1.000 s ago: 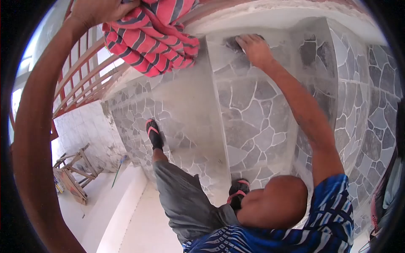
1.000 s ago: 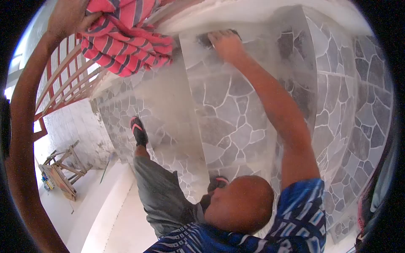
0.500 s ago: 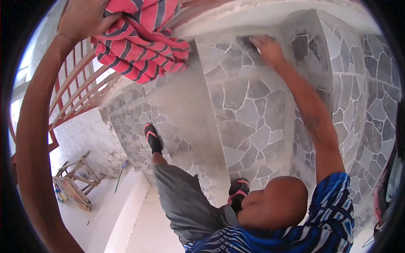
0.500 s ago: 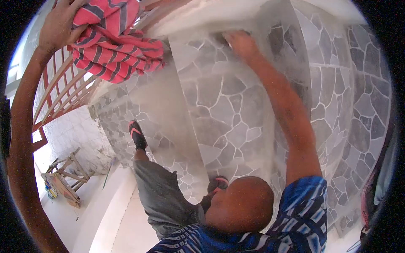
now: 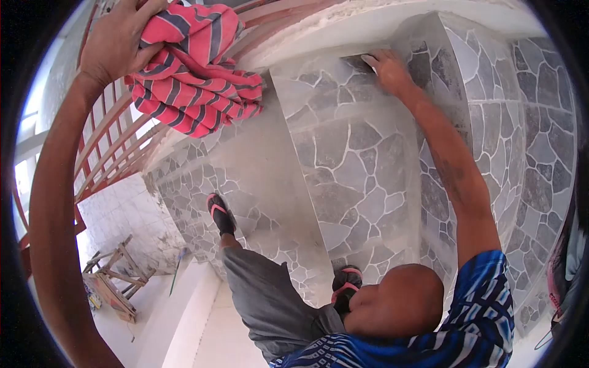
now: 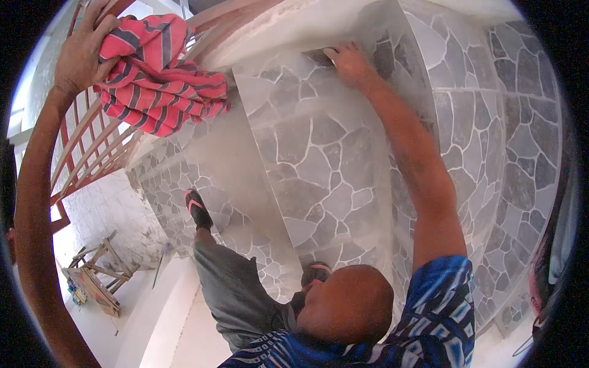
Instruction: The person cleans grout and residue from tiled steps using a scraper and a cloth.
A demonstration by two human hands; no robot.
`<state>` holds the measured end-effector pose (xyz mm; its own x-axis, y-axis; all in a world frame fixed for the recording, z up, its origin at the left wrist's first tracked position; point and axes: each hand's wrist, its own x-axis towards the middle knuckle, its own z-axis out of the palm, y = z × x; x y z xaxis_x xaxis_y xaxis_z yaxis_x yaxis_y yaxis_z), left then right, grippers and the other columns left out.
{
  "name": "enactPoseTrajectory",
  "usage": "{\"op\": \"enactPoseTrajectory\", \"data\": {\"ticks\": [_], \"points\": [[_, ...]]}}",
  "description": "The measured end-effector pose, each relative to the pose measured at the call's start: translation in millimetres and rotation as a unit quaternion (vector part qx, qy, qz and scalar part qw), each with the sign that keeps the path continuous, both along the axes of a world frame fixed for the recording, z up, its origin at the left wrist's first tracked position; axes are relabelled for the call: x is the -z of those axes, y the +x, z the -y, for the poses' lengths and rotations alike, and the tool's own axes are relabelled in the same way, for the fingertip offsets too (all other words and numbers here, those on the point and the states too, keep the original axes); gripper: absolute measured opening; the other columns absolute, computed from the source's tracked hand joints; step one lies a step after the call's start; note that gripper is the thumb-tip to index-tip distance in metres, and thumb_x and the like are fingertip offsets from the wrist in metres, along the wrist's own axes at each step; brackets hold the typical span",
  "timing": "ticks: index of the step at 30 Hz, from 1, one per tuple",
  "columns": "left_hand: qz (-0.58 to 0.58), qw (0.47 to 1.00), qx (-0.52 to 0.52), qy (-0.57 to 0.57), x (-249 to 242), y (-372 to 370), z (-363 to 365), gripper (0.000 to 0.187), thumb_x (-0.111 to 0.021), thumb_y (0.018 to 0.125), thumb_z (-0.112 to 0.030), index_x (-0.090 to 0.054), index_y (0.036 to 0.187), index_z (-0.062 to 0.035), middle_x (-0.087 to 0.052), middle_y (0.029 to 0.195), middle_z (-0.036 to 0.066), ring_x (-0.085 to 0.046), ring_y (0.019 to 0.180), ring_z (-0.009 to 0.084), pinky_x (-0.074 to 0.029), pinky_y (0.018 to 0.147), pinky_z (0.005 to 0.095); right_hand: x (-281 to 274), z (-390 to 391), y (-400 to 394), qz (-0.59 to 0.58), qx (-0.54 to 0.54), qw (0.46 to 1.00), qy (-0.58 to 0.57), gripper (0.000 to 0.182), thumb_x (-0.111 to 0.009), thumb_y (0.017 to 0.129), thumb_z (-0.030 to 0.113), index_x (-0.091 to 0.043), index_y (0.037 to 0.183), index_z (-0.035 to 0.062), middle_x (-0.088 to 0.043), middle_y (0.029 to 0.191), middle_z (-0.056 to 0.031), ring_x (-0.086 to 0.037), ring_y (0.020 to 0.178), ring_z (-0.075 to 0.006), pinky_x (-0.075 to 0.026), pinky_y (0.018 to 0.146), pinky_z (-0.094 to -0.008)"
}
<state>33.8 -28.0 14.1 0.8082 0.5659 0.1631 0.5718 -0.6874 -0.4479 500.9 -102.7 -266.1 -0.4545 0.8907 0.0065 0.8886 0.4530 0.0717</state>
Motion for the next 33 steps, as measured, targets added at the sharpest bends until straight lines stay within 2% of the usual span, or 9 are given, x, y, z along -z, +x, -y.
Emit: {"op": "enactPoseTrajectory", "data": {"ticks": [7,13,17,19,23,26,28,29,33], "points": [[-0.004,1.0,-0.02,-0.002,-4.1,9.1,10.6,0.05,-0.078,0.058,-0.035,-0.056,0.098,-0.0138,-0.047,0.123,0.02,-0.059,0.099,0.0406,-0.05,0.081,0.0474,18.8,7.7,4.8,-0.002,0.082,0.996,0.019,0.046,-0.056,0.085,0.007,-0.058,0.13,0.0089,-0.057,0.129,-0.0136,-0.051,0.126,-0.0322,-0.037,0.108,-0.0493],[0.008,1.0,-0.009,-0.017,-1.8,-0.3,2.8,0.048,-0.078,0.059,-0.034,-0.057,0.097,-0.0134,-0.048,0.123,0.021,-0.058,0.101,0.0409,-0.05,0.082,0.0471,33.2,32.6,-7.7,0.012,0.04,0.993,0.107,0.042,-0.053,0.088,0.01,-0.057,0.13,0.0078,-0.06,0.122,-0.0123,-0.056,0.118,-0.0307,-0.04,0.105,-0.0475],[0.007,1.0,-0.006,0.024,-0.5,10.6,11.8,0.047,-0.078,0.059,-0.034,-0.058,0.097,-0.0135,-0.048,0.124,0.021,-0.058,0.101,0.041,-0.05,0.082,0.0471,17.0,3.1,-15.7,0.027,0.109,0.994,0.02,0.039,-0.054,0.088,0.011,-0.058,0.126,0.0058,-0.062,0.116,-0.0129,-0.06,0.112,-0.0308,-0.046,0.099,-0.0457],[0.002,1.0,0.001,-0.013,-2.2,2.9,2.0,0.048,-0.078,0.059,-0.034,-0.058,0.098,-0.0136,-0.047,0.125,0.021,-0.058,0.101,0.0409,-0.05,0.082,0.0473,15.7,9.2,-18.7,0.066,0.121,0.99,-0.013,0.037,-0.055,0.086,0.01,-0.059,0.123,0.0048,-0.063,0.113,-0.014,-0.061,0.11,-0.0313,-0.049,0.095,-0.0451],[-0.003,0.999,-0.002,-0.032,-4.8,-1.2,-0.1,0.049,-0.079,0.059,-0.035,-0.057,0.099,-0.014,-0.048,0.124,0.021,-0.059,0.1,0.0407,-0.05,0.081,0.0469,14.5,20.0,-14.1,0.059,0.067,0.996,-0.002,0.038,-0.052,0.087,0.009,-0.06,0.124,0.0079,-0.057,0.128,-0.0149,-0.056,0.116,-0.0349,-0.046,0.101,-0.0425],[0.013,0.998,0.062,-0.011,6.4,-16.6,-16.2,0.047,-0.073,0.076,-0.023,-0.055,0.117,-0.0098,-0.051,0.13,0.018,-0.06,0.108,0.0379,-0.053,0.086,0.0422,3.3,-7.1,-16.4,0.081,0.09,0.992,-0.035,0.04,-0.052,0.086,0.008,-0.058,0.126,0.0062,-0.058,0.126,-0.0148,-0.056,0.116,-0.035,-0.046,0.101,-0.0419],[-0.004,0.999,0.005,-0.033,8.5,-19.4,-14.3,0.055,-0.077,0.068,-0.025,-0.054,0.116,-0.0116,-0.044,0.14,0.017,-0.057,0.115,0.04,-0.052,0.09,0.0444,6.2,-6.1,-16.5,0.082,0.111,0.987,-0.084,0.042,-0.052,0.085,0.006,-0.057,0.127,0.0051,-0.058,0.125,-0.0148,-0.056,0.117,-0.0346,-0.047,0.101,-0.042],[-0.01,0.999,-0.024,-0.039,7.9,-19.9,-15.7,0.059,-0.079,0.064,-0.027,-0.054,0.115,-0.0125,-0.04,0.144,0.017,-0.055,0.119,0.0411,-0.051,0.092,0.0456,6.1,2.6,-13.0,0.055,0.075,0.995,-0.037,0.038,-0.054,0.085,0.007,-0.058,0.122,0.0046,-0.059,0.121,-0.0151,-0.057,0.114,-0.0343,-0.048,0.099,-0.0427],[0.011,0.998,0.056,-0.02,11.2,-24.7,-23.0,0.058,-0.078,0.067,-0.027,-0.053,0.117,-0.0112,-0.041,0.143,0.017,-0.054,0.119,0.0415,-0.051,0.092,0.0462,8.9,25.4,-6.4,-0.004,-0.027,0.998,0.056,0.028,-0.055,0.083,0.007,-0.061,0.111,0.0034,-0.061,0.114,-0.0161,-0.06,0.108,-0.0338,-0.049,0.094,-0.0441]]}}
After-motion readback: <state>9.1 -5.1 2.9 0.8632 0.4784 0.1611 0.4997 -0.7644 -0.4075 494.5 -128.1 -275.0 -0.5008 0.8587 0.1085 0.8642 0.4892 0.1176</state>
